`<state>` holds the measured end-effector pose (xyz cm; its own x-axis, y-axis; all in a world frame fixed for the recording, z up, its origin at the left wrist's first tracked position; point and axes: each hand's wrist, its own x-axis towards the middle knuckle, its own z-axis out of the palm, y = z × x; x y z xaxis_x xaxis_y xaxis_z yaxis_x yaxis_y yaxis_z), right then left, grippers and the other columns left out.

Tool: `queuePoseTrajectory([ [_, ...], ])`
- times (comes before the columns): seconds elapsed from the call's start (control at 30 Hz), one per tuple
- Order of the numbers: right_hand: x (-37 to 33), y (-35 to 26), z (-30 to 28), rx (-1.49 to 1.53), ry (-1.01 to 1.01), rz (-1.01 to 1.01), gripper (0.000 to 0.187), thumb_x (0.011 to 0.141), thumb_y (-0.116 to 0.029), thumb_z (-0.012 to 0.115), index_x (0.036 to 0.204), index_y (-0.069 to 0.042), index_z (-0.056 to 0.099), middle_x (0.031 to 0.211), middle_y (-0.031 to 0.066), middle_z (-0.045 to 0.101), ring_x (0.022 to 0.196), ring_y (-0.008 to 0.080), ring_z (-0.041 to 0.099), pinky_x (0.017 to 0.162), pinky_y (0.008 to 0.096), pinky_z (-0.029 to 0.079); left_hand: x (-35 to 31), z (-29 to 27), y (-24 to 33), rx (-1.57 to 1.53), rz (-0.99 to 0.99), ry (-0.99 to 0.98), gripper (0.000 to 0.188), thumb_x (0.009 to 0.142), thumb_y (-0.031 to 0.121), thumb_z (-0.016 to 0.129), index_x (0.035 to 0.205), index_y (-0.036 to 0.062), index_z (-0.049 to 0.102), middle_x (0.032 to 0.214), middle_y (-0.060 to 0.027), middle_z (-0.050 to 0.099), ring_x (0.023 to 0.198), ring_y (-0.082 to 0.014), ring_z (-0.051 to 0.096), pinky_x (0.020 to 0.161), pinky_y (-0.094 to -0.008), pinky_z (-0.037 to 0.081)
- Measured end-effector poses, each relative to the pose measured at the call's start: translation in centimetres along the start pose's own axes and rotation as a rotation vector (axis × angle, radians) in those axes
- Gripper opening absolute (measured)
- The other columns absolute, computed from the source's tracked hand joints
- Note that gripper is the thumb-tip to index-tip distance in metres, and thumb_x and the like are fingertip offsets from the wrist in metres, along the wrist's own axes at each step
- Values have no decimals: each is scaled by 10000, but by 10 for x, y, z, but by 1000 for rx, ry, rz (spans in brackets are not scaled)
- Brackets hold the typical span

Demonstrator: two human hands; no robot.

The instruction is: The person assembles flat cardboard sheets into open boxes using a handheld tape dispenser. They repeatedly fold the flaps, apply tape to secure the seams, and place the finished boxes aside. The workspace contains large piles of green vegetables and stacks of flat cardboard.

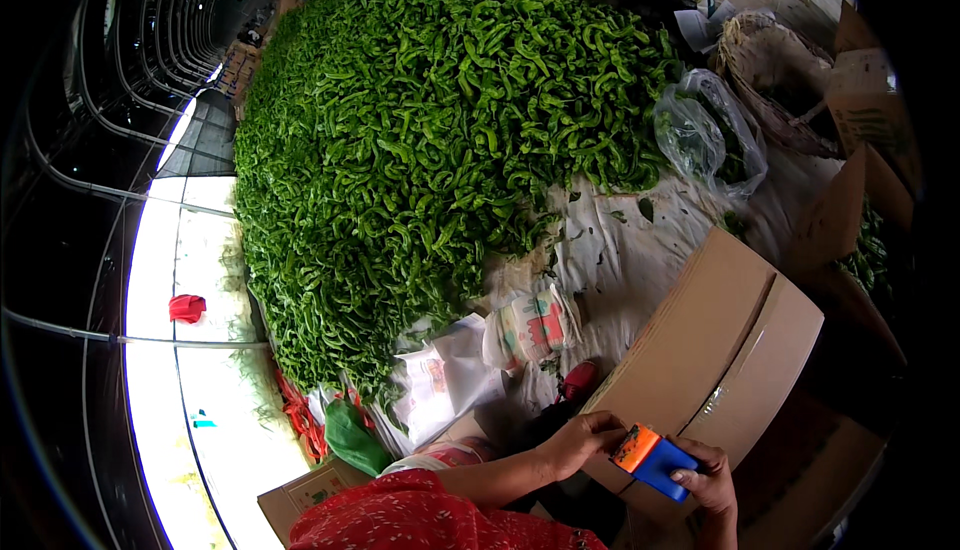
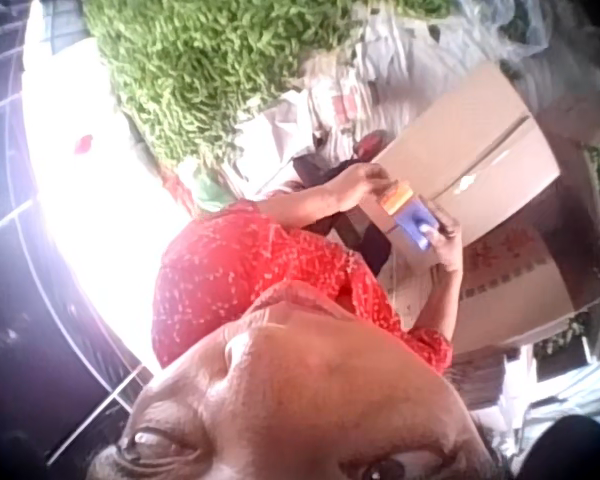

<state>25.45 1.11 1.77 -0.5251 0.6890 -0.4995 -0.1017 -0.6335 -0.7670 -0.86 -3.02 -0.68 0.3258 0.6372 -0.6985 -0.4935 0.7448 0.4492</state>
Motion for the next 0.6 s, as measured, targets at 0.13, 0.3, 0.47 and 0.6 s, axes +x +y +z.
queuePoseTrajectory([
  [0.13,-33,-19,-67,-405,122,-19,603,603,-246,847,1080,67,652,895,128,686,861,167,641,793,298,488,31,-5,27,158,250,255,176,924,193,619,952,21,592,852,-49,643,786,-118,605,739,-250,465],
  [0.3,-152,-45,-220,-962,539,196,514,542,-161,661,1019,30,668,814,134,672,746,193,646,702,322,501,101,-95,56,402,437,415,135,927,128,604,942,-5,595,843,-47,628,755,-128,577,729,-287,471],
  [0.47,-97,41,-253,-1581,667,104,424,653,-277,746,997,-37,690,738,140,629,713,350,606,664,451,484,199,-113,3,907,227,774,172,886,148,627,898,-24,632,837,-78,655,719,-138,583,674,-309,472],
  [0.6,8,157,-269,-1037,963,474,367,801,-311,649,1044,-37,680,901,147,683,846,344,646,734,440,503,238,-94,-29,597,24,616,340,835,324,666,953,5,645,908,-155,674,847,-255,645,731,-386,493],
])
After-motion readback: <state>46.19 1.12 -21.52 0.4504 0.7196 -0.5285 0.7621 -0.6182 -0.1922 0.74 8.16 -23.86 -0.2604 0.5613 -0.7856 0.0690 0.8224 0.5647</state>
